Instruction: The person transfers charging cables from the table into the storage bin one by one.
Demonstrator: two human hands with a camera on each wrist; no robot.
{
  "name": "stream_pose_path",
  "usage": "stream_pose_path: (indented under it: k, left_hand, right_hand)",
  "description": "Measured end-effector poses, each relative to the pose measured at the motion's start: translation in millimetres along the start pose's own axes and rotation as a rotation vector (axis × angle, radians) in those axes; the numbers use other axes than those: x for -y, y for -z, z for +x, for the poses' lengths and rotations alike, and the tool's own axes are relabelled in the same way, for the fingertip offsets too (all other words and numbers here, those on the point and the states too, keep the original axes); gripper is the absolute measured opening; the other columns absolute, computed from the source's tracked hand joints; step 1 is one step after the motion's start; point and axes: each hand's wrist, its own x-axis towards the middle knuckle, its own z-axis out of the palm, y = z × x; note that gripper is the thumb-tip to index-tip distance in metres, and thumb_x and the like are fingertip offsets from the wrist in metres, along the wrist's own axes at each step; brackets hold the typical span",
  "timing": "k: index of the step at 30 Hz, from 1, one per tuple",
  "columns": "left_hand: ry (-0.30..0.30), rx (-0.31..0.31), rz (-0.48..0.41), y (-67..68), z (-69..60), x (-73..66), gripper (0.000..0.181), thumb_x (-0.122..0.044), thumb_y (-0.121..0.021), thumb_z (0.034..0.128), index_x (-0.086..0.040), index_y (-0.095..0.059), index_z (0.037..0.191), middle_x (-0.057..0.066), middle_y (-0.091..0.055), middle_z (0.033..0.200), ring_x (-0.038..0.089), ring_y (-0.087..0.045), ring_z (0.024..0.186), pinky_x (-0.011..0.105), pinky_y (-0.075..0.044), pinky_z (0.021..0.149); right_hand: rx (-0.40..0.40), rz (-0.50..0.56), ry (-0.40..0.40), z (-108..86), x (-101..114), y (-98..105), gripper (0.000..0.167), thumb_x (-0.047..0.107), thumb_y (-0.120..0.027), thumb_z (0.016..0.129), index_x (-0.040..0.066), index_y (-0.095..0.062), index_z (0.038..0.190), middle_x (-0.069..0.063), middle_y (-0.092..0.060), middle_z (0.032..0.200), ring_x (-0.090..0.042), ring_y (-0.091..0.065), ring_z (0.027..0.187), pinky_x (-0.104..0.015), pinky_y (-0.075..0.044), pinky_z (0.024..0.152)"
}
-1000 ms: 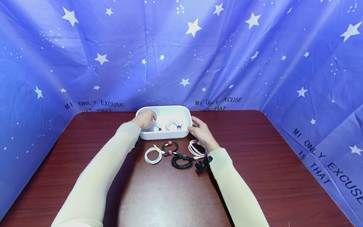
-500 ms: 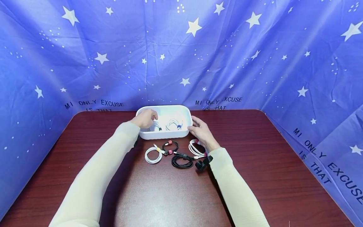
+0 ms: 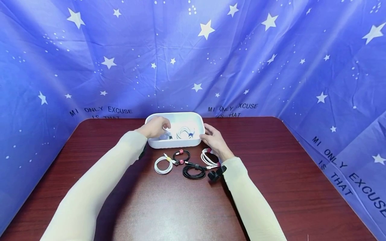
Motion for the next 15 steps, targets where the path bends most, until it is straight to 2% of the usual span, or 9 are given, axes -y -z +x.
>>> stream_pose_path:
  k: [5, 9, 15]
  left_hand:
    - [-0.056, 0.005, 0.001, 1.4, -4.6, -7.0, 0.022, 0.005, -0.063, 0.0759, 0.001, -0.069, 0.097, 0.013, -0.069, 0.093, 0.028, -0.063, 0.092, 0.04, -0.049, 0.085]
    - [-0.067, 0.025, 0.003, 2.6, -8.7, -11.8, 0.024, 0.005, -0.059, 0.0762, 0.001, -0.069, 0.098, 0.013, -0.069, 0.093, 0.027, -0.063, 0.091, 0.039, -0.05, 0.084]
    - [-0.064, 0.039, -0.017, 3.1, -16.1, -19.6, 0.022, 0.003, -0.063, 0.0793, 0.0, -0.069, 0.1, 0.013, -0.069, 0.095, 0.025, -0.064, 0.09, 0.038, -0.051, 0.083]
  right_hand:
    - [0.003, -0.001, 0.005, -0.7, 0, 0, 0.065, -0.009, -0.052, 0.089, 0.0, -0.026, 0.148, -0.024, -0.036, 0.146, -0.034, -0.04, 0.131, -0.038, -0.037, 0.106]
    - [0.002, -0.01, 0.004, -0.5, -1, 0, 0.066, -0.008, -0.052, 0.089, 0.001, -0.026, 0.149, -0.023, -0.036, 0.146, -0.033, -0.04, 0.131, -0.037, -0.038, 0.105]
    - [0.008, -0.01, 0.012, 0.7, -2, 1, 0.066, -0.009, -0.051, 0.089, 0.0, -0.025, 0.149, -0.023, -0.036, 0.146, -0.033, -0.04, 0.131, -0.037, -0.037, 0.106]
